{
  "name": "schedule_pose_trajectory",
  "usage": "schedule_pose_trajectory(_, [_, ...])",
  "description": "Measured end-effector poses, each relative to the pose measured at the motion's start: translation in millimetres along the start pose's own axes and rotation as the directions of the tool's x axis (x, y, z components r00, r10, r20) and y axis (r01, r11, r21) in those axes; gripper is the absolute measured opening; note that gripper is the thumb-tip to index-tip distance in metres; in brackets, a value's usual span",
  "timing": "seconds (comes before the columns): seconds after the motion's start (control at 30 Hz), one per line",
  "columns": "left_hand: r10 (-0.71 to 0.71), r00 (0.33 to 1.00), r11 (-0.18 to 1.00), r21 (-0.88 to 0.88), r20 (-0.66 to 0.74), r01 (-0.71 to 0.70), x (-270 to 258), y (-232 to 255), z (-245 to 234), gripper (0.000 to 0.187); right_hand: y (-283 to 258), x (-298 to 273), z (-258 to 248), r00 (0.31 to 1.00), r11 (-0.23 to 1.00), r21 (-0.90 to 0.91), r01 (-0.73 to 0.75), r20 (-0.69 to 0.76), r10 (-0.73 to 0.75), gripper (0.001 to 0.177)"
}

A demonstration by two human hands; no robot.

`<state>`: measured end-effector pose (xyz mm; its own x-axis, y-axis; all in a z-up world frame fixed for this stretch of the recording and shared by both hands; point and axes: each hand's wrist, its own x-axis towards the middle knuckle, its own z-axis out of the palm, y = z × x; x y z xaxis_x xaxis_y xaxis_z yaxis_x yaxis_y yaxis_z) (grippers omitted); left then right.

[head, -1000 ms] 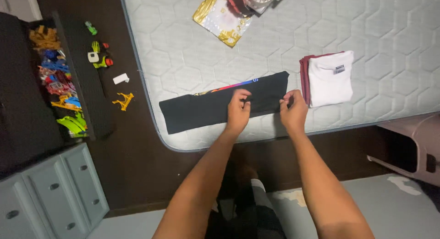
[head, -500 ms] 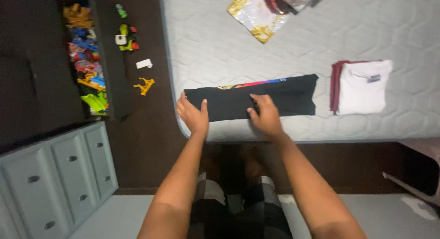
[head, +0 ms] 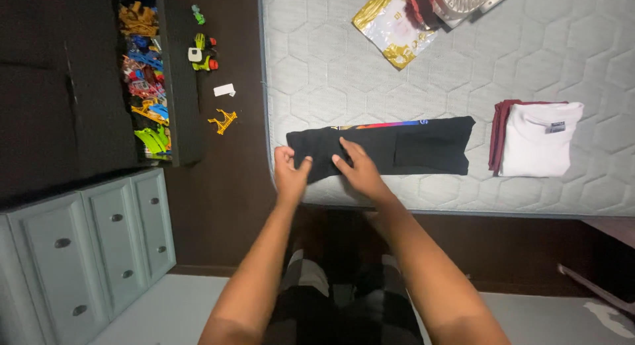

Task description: Folding t-shirts on a mattress and organizing items like a belt and a small fan into dresser drawers.

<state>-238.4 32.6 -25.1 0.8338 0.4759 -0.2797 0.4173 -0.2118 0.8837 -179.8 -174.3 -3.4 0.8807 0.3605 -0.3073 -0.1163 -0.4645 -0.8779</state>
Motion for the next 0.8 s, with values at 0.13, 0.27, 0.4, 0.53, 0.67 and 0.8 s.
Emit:
schedule_pose_trajectory(0.13, [0.158, 0.978, 0.899, -0.429, 0.135, -0.086, -31, 118, 25, 0.085, 34, 16, 17, 0.978, 0.852, 0.481, -0.207, 0.1, 0.181, 0.059])
schedule_pose_trajectory(0.27, [-0.002, 0.923, 0.94, -0.313, 0.385, 0.133, -44, 163, 59, 0.103, -11, -5, -54, 0.945, 0.404, 0.878, -0.256, 0.139, 0.297, 0.041])
schedule_pose_trajectory(0.4, [0.065, 0.953, 0.927, -0.371, 0.295, 0.052, -36, 107, 94, 0.07, 7, -14, -104, 0.941, 0.686, 0.699, -0.203, -0.054, 0.333, 0.032])
schedule_pose_trajectory(0.53, [0.356, 0.932, 0.905, 0.227, 0.066, -0.361, -26, 95, 94, 0.05, 18, -9, -111, 0.893, 0.735, 0.637, -0.231, -0.16, 0.42, 0.036])
schedule_pose_trajectory(0.67, [0.199, 0.977, 0.924, 0.318, 0.073, -0.212, -14, 100, 98, 0.066, 29, -9, -104, 0.83, 0.924, 0.168, -0.343, -0.406, 0.382, 0.029])
schedule_pose_trajectory(0.8, [-0.178, 0.971, 0.977, 0.148, 0.162, 0.154, -2, 90, 111, 0.058, 20, -17, -101, 0.769, 0.935, 0.027, -0.354, -0.561, 0.308, 0.033])
